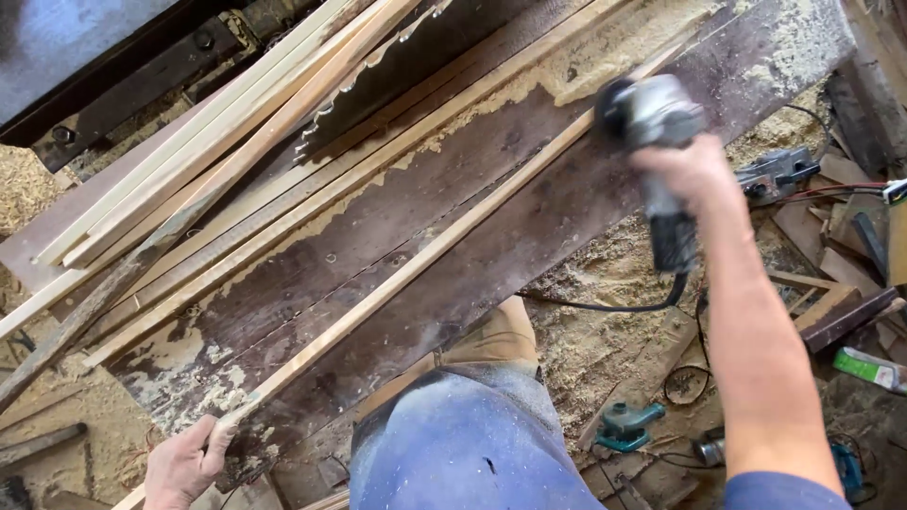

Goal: Sanding thin wooden strips using a handheld power sander on a workbench in a workshop.

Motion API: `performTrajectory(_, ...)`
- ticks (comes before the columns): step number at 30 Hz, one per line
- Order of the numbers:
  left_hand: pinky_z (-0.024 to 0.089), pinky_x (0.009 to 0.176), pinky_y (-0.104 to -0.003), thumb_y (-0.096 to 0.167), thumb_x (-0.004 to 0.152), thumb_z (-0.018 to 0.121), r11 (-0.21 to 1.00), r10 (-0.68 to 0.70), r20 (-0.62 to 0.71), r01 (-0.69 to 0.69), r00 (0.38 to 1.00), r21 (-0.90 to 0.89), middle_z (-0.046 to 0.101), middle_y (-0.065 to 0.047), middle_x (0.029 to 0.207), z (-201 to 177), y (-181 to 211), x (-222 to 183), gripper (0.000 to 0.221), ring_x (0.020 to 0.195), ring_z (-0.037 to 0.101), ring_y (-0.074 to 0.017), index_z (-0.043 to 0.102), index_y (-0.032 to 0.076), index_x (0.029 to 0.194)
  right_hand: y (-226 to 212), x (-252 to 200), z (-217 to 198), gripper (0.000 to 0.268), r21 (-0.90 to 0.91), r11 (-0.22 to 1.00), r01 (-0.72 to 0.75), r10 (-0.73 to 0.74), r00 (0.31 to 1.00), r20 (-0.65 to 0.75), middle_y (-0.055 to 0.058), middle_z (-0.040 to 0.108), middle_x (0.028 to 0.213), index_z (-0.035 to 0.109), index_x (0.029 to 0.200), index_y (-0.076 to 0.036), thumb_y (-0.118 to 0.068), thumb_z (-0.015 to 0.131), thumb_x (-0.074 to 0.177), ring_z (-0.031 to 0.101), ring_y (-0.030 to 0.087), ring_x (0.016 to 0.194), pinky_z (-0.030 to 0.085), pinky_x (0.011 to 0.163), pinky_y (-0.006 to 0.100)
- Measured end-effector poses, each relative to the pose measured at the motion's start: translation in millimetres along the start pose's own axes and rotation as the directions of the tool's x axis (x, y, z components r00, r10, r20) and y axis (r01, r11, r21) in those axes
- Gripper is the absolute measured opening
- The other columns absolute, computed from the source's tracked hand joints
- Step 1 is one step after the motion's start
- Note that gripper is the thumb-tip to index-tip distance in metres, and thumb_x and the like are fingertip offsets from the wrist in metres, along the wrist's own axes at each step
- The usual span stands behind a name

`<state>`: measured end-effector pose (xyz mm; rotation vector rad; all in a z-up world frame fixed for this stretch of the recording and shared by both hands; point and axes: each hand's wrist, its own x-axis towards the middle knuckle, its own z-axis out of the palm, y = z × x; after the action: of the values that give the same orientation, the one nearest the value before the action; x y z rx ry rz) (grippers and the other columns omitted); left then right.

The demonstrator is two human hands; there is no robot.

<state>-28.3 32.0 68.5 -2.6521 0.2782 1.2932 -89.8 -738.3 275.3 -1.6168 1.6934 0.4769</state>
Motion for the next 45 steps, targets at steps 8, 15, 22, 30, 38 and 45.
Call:
performTrajectory(8, 0.056, 0.073, -0.033, 0.068, 0.084, 0.051, 0.989, 0.011, 0.163, 0.014, 0.987, -0.148, 0.076, -0.004, 0.071, -48.7, 27.8, -5.1, 0.05, 0.067, 0.071, -0.0204, 0.063, 0.029, 0.113, 9.4, -47.6, 17.7, 0.035, -0.034, 0.999, 0.024, -0.023, 0.999, 0.028, 0.01, 0.064, 0.095, 0.057, 0.121, -0.008, -0.013, 0.068, 0.088, 0.061, 0.02, 0.073, 0.055, 0.066, 0.033)
performTrajectory(15, 0.047, 0.085, -0.034, 0.05, 0.093, 0.053, 0.898, 0.097, 0.269, 0.032, 0.958, -0.439, 0.076, -0.01, 0.09, -87.4, 48.8, -25.6, 0.042, 0.083, 0.065, -0.0233, 0.07, 0.022, 0.12, 33.1, -162.3, 151.7, 0.034, -0.284, 0.825, 0.489, -0.258, 0.772, 0.581, -0.001, 0.077, 0.088, 0.069, 0.104, -0.015, -0.026, 0.07, 0.072, 0.075, 0.015, 0.079, 0.066, 0.073, 0.027)
performTrajectory(22, 0.055, 0.084, -0.038, 0.065, 0.093, 0.041, 0.967, 0.028, 0.036, -0.018, 0.999, -0.255, 0.081, -0.005, 0.093, -43.2, 32.9, -12.2, 0.05, 0.092, 0.074, -0.0261, 0.072, 0.035, 0.119, 50.4, -205.0, 245.6, 0.054, -0.299, 0.512, 0.806, -0.326, 0.503, 0.8, 0.01, 0.073, 0.096, 0.055, 0.116, -0.007, -0.037, 0.07, 0.072, 0.072, 0.029, 0.083, 0.061, 0.077, 0.043)
performTrajectory(30, 0.06, 0.071, -0.04, 0.065, 0.095, 0.042, 0.983, 0.174, -0.346, -0.186, 0.922, -0.002, 0.078, 0.012, 0.099, 24.9, -6.1, 14.9, 0.043, 0.084, 0.075, -0.0237, 0.067, 0.036, 0.115, 14.4, -157.8, 153.7, 0.044, -0.312, 0.85, 0.425, -0.213, 0.817, 0.535, 0.002, 0.077, 0.098, 0.066, 0.118, -0.015, -0.024, 0.075, 0.075, 0.076, 0.014, 0.085, 0.067, 0.077, 0.025)
performTrajectory(38, 0.061, 0.071, -0.04, 0.069, 0.092, 0.038, 0.986, 0.166, -0.341, -0.166, 0.925, 0.029, 0.076, 0.012, 0.091, 32.6, -12.8, 17.0, 0.047, 0.077, 0.074, -0.0221, 0.065, 0.035, 0.109, -13.4, -2.8, 7.6, 0.032, -0.089, 0.995, 0.054, -0.049, 0.997, 0.065, 0.008, 0.066, 0.099, 0.061, 0.12, -0.01, -0.018, 0.069, 0.09, 0.062, 0.019, 0.081, 0.055, 0.075, 0.03)
performTrajectory(45, 0.051, 0.084, -0.036, 0.069, 0.096, 0.011, 0.997, -0.039, 0.101, 0.045, 0.994, -0.055, 0.076, 0.002, 0.096, -28.6, 27.5, 0.6, 0.07, 0.092, 0.068, -0.0214, 0.067, 0.028, 0.105, 6.9, 14.8, -1.6, 0.03, 0.013, 0.996, 0.09, -0.088, 0.993, -0.076, 0.006, 0.062, 0.095, 0.059, 0.114, -0.012, -0.016, 0.069, 0.085, 0.059, 0.017, 0.079, 0.053, 0.072, 0.035)
